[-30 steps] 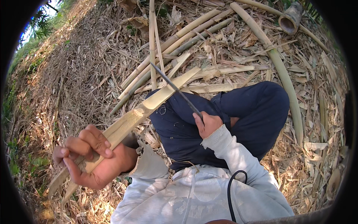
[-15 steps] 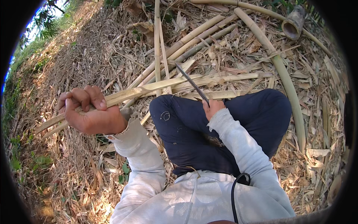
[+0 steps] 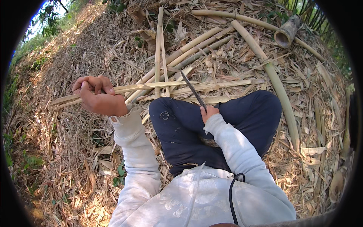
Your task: The person shaves and splits segments of bamboo using a large blade while sitting on the ground.
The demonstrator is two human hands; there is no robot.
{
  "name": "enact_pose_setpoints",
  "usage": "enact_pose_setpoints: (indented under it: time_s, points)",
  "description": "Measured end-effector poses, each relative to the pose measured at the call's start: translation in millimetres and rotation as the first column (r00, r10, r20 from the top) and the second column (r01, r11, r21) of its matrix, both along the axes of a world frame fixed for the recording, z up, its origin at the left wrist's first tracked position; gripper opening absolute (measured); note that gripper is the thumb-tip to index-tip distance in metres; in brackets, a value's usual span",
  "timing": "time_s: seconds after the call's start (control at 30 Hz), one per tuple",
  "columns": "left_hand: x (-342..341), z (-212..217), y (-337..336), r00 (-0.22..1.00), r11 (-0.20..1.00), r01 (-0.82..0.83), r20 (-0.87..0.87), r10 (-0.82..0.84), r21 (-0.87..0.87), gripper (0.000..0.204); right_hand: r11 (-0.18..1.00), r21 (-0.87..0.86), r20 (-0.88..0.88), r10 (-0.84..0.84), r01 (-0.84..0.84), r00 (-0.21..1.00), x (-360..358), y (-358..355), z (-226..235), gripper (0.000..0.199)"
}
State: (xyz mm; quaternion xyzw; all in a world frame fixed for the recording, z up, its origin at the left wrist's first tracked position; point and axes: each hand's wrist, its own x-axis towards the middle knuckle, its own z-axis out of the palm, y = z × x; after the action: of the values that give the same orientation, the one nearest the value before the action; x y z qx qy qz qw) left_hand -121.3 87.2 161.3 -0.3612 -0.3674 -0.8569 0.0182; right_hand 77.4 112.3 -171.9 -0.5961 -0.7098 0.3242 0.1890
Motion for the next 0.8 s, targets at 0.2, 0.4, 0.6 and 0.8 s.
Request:
enact_pose_setpoints:
  time_s: [0.2, 0.4, 0.6, 0.8]
  points:
    - [27.4, 34.7, -63.9, 0.988, 0.970, 0.152, -0.071, -0.140, 0.191, 0.011, 0.998, 0.066, -0.064, 0.001, 0.003, 0.998, 13.0, -25.5, 27.6, 0.045]
    - [44.1, 82.3, -142.0, 0.924, 0.902, 0.305, -0.325, -0.202, 0.306, 0.019, 0.968, 0.229, -0.403, -0.003, 0.105, 0.915, 8.6, -56.0, 82.0, 0.039]
    - [61.4, 85.3, -180.9, 0.897, 0.874, 0.357, -0.384, -0.222, 0.330, 0.020, 0.958, 0.274, -0.463, 0.058, 0.080, 0.885, 22.7, -78.2, 88.6, 0.035]
    - [75.9, 93.2, -197.0, 0.874, 0.852, 0.397, -0.425, -0.237, 0.341, 0.020, 0.934, 0.344, -0.518, 0.106, 0.093, 0.849, 31.5, -80.6, 86.1, 0.034]
